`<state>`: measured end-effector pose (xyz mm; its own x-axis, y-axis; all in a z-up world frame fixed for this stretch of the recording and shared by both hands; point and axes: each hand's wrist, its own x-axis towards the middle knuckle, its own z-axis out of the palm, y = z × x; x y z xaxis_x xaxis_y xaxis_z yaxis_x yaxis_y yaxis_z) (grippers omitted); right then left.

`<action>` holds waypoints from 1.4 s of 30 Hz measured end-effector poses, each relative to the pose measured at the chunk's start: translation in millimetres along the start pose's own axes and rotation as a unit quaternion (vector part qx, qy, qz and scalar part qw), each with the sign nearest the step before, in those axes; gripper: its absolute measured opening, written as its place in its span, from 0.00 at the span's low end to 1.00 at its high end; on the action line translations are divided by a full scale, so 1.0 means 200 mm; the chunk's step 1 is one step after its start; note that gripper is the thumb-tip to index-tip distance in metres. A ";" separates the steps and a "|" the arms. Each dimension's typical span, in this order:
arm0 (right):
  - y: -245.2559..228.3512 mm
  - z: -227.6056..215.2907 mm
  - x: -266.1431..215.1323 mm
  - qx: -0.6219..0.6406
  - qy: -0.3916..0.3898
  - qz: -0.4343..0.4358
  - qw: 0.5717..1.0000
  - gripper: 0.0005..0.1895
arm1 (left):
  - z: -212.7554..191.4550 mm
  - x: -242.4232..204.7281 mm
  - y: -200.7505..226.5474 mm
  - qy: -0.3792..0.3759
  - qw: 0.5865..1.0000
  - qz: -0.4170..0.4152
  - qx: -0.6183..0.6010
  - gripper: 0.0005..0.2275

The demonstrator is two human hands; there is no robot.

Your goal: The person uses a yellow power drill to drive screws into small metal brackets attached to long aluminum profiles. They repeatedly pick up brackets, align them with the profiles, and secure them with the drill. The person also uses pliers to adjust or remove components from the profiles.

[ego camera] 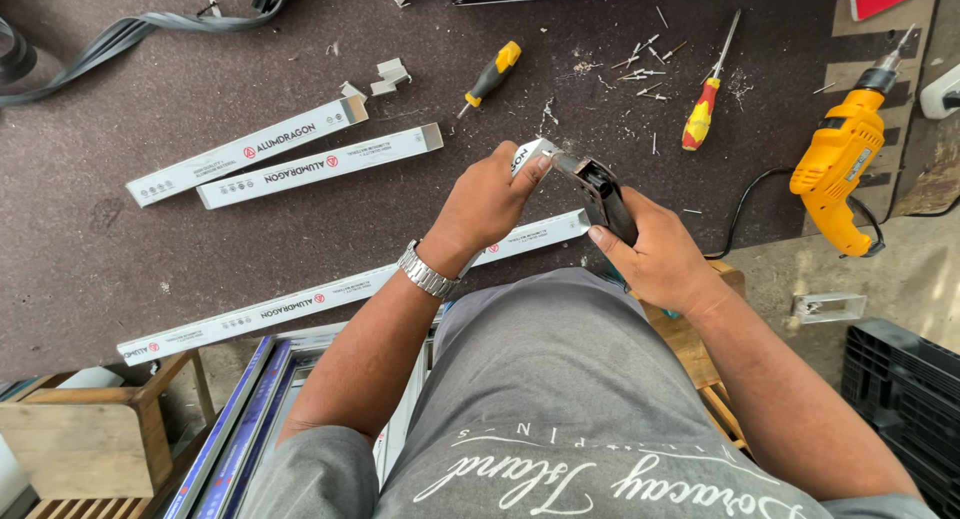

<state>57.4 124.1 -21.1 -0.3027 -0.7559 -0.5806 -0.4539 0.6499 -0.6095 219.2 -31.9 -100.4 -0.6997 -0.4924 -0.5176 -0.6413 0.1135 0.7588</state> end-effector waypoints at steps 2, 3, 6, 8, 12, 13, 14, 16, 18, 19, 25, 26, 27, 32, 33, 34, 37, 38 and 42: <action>-0.03 0.04 0.00 0.015 0.012 -0.022 1.000 0.17 | -0.03 -0.01 -0.02 0.003 1.000 0.019 0.003 0.25; -0.04 0.05 0.00 0.023 0.019 -0.033 0.999 0.18 | -0.04 -0.01 -0.03 0.008 0.999 0.033 0.008 0.24; -0.07 0.10 0.00 0.008 0.030 -0.011 0.999 0.16 | -0.05 -0.03 -0.05 0.016 0.998 0.046 0.041 0.23; -0.10 0.13 0.00 -0.026 0.043 -0.016 0.999 0.17 | -0.06 -0.05 -0.05 0.014 0.997 0.038 0.067 0.22; -0.13 0.15 0.00 -0.072 0.040 -0.039 0.996 0.19 | -0.09 -0.07 -0.04 -0.005 0.995 0.014 0.094 0.19; -0.13 0.15 0.00 -0.069 0.031 -0.016 0.997 0.19 | -0.11 -0.08 -0.03 -0.011 0.995 0.011 0.096 0.18; -0.14 0.16 0.01 -0.065 0.022 0.006 0.998 0.19 | -0.12 -0.09 -0.02 -0.011 0.995 0.013 0.098 0.18; -0.14 0.17 0.01 -0.065 0.019 0.022 0.997 0.20 | -0.14 -0.10 -0.01 -0.011 0.995 0.015 0.101 0.17; -0.14 0.18 0.00 -0.073 0.033 0.009 0.997 0.20 | -0.16 -0.11 0.01 -0.021 0.995 0.013 0.092 0.16; -0.13 0.19 0.00 -0.074 0.031 0.002 0.997 0.19 | -0.16 -0.12 0.02 -0.026 0.996 0.012 0.088 0.16; -0.11 0.18 0.00 -0.046 0.004 -0.008 0.999 0.21 | -0.16 -0.15 0.03 -0.048 0.994 -0.005 0.095 0.17; -0.11 0.18 0.00 -0.070 0.002 0.009 0.997 0.21 | -0.17 -0.15 0.03 -0.053 0.994 0.003 0.091 0.18; -0.12 0.17 -0.01 -0.095 0.001 0.025 0.995 0.21 | -0.17 -0.16 0.02 -0.058 0.994 0.011 0.087 0.18; -0.19 0.12 -0.08 -0.095 0.012 0.029 0.995 0.21 | -0.24 -0.24 0.05 -0.018 0.996 0.091 -0.013 0.27; -0.20 0.11 -0.10 -0.096 0.002 0.049 0.994 0.20 | -0.25 -0.25 0.06 -0.020 0.996 0.088 -0.017 0.29; -0.22 0.10 -0.13 -0.090 0.026 0.027 0.995 0.21 | -0.26 -0.27 0.07 -0.021 0.996 0.082 -0.024 0.30; -0.28 0.08 -0.18 -0.077 0.076 -0.018 0.994 0.24 | -0.29 -0.30 0.12 -0.020 0.993 0.107 -0.047 0.28; -0.30 0.08 -0.19 -0.075 0.080 -0.016 0.994 0.23 | -0.30 -0.31 0.13 -0.009 0.991 0.123 -0.051 0.28; -0.36 0.03 -0.24 -0.103 0.078 0.025 0.991 0.23 | -0.31 -0.32 0.17 -0.020 0.991 0.116 -0.058 0.29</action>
<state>109.7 113.9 45.9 -0.4470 -0.7368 -0.5073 -0.5925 0.6687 -0.4493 261.7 -50.5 -17.4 -0.8374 -0.4295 -0.3381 -0.4233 0.1182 0.8983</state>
